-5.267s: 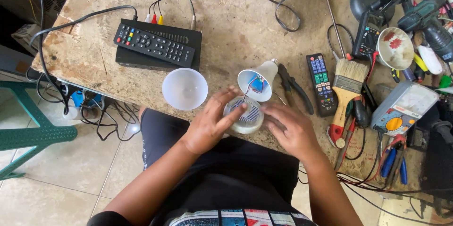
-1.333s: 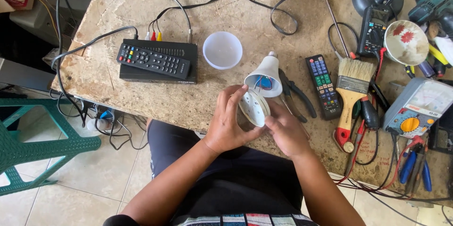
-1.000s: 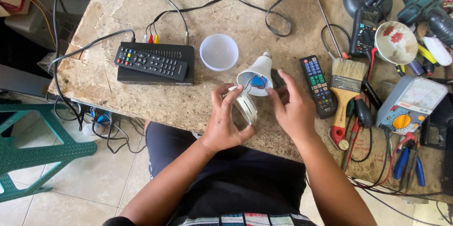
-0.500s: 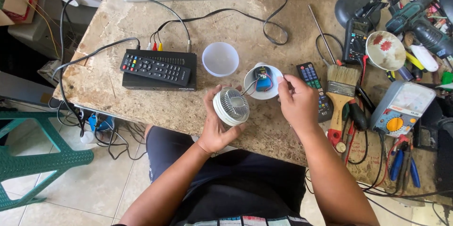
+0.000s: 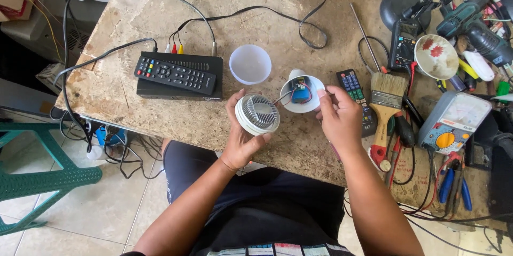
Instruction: Disassembling and inspecting the internal components of an LED bulb at a repair bench.
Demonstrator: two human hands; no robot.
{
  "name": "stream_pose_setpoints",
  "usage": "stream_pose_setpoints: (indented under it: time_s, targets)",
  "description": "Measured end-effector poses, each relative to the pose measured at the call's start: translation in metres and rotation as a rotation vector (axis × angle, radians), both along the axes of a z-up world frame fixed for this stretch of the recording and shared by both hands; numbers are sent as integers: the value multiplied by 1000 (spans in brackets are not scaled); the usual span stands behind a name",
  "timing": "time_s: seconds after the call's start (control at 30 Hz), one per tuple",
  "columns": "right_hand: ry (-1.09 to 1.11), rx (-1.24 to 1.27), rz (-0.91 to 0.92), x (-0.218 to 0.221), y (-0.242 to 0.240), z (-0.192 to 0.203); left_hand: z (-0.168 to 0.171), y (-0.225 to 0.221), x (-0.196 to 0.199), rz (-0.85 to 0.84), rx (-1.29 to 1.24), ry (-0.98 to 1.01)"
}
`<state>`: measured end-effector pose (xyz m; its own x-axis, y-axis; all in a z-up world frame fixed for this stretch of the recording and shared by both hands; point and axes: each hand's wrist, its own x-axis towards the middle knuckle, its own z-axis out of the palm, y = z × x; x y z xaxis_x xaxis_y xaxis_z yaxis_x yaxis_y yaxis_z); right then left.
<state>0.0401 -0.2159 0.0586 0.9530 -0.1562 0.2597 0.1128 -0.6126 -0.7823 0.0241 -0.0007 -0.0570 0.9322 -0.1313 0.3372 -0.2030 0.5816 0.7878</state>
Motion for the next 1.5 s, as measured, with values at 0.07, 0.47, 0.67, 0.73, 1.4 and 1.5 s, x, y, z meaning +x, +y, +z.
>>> stream_pose_setpoints:
  time_s: [0.07, 0.47, 0.67, 0.73, 1.4, 1.5]
  targets:
    - [5, 3, -8, 0, -1, -2, -3, 0, 0, -12, -41, 22]
    - [9, 42, 4, 3, -2, -4, 8, 4, 0, 11, -5, 38]
    - [-18, 29, 3, 2, -2, -6, 1, 5, 1, 17, -7, 52]
    - [-46, 16, 5, 1, 1, -4, 3, 5, 1, 24, 12, 55]
    - [-392, -614, -58, 14, -6, -57, 69, -1, -16, 301, 814, -124]
    - [-350, -632, -56, 18, 0, -58, 67, 2, -15, 377, 920, -166]
